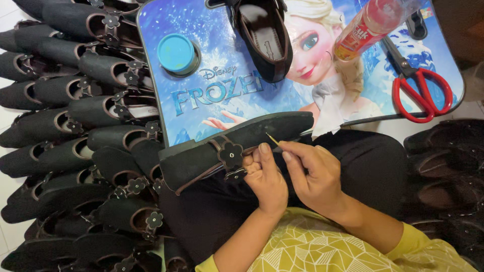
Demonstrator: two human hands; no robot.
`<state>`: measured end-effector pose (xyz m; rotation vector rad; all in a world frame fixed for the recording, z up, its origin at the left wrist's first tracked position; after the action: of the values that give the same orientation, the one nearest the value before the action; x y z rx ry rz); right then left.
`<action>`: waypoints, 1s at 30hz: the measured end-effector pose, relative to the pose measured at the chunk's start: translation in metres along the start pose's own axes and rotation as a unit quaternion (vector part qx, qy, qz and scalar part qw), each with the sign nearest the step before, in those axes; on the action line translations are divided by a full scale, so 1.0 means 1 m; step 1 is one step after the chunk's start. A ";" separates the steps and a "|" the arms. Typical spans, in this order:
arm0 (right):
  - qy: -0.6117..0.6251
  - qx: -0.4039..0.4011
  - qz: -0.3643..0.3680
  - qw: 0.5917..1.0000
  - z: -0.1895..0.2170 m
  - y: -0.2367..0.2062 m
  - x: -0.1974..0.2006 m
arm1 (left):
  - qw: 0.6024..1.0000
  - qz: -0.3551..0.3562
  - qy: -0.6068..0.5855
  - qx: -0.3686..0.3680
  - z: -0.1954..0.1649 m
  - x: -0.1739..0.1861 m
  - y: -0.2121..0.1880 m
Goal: The person sits on the floor surrounded by stacks of black shoes and applies glue along the edge of a shoe upper using a small stick dipped from a glue bottle. They hold the shoe steady with one hand, run the stick along the sole edge, then set the shoe back on the pile and pick up the next one.
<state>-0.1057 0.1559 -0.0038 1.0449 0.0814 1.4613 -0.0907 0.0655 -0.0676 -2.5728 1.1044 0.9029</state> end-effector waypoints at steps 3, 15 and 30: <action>-0.016 -0.055 -0.022 0.998 -0.005 -0.002 0.001 | 0.999 0.010 0.010 -0.036 -0.006 -0.005 0.002; 0.004 -0.030 0.007 1.000 -0.002 -0.001 0.003 | 0.999 0.029 0.001 -0.015 -0.004 -0.003 -0.001; 0.075 -0.243 0.071 0.965 -0.025 -0.010 0.004 | 1.000 0.020 0.012 -0.012 0.014 0.003 -0.005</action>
<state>-0.1133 0.1744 -0.0226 0.5477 -0.2392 1.5833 -0.0922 0.0730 -0.0807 -2.5960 1.1611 0.9028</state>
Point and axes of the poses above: each hand's wrist, its own y-axis towards the middle knuckle, its own x-axis out of the back of the hand, z = x × y, the point moved 3 cm from there along y, towards the middle knuckle, and after that the axes turned 5 degrees about -z, right-handed, at the moved point
